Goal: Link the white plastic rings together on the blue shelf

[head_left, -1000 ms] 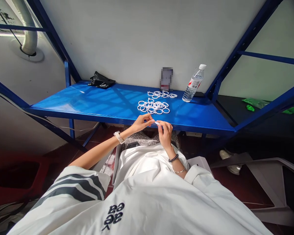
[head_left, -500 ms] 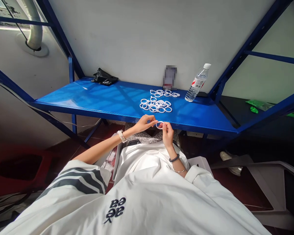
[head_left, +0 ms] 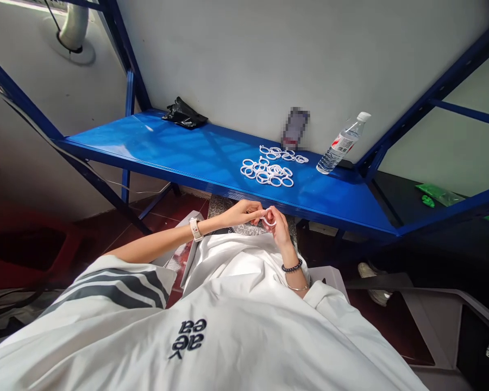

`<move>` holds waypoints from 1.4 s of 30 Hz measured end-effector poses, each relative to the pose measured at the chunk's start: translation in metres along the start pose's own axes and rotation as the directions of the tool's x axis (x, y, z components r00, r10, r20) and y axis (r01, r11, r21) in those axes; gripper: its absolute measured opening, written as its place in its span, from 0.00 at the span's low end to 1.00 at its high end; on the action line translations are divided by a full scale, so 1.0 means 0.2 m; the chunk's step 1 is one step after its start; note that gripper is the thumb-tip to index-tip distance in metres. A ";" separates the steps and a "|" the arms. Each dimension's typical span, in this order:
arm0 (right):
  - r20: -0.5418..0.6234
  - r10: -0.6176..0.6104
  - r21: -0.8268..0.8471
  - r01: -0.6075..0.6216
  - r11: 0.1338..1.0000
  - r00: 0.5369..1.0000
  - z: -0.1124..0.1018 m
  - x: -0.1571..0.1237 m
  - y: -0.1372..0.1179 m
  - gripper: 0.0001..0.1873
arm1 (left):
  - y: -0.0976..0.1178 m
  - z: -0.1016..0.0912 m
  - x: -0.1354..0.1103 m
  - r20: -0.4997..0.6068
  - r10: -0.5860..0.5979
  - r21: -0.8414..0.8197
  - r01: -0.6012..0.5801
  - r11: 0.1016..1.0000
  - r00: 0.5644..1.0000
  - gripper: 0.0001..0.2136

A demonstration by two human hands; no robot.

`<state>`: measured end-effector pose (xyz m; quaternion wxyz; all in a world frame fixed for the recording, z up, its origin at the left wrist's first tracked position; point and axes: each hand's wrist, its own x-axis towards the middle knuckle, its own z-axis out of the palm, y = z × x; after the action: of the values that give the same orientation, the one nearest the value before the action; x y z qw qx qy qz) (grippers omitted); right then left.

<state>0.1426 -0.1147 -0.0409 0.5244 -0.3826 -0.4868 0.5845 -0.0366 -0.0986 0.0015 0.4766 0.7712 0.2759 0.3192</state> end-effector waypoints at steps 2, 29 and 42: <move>-0.032 -0.020 -0.001 0.020 1.000 0.999 0.01 -0.02 -0.02 0.34 | 0.05 0.01 -0.01 -0.002 0.034 0.013 -0.034 0.999 0.999 0.27; 0.180 0.161 0.237 -0.201 0.950 0.970 0.04 -0.03 -0.08 0.31 | 0.03 -0.05 -0.01 -0.044 0.246 0.557 -0.181 0.811 0.968 0.16; -0.007 -0.051 0.274 0.051 0.960 0.999 0.02 -0.02 -0.09 0.30 | 0.04 -0.10 0.21 -0.050 0.191 0.265 -0.171 0.949 0.980 0.23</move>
<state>0.1434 -0.1198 -0.0228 0.5873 -0.2936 -0.4110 0.6324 -0.0239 -0.0596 0.0264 0.3296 0.8365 0.2609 0.3516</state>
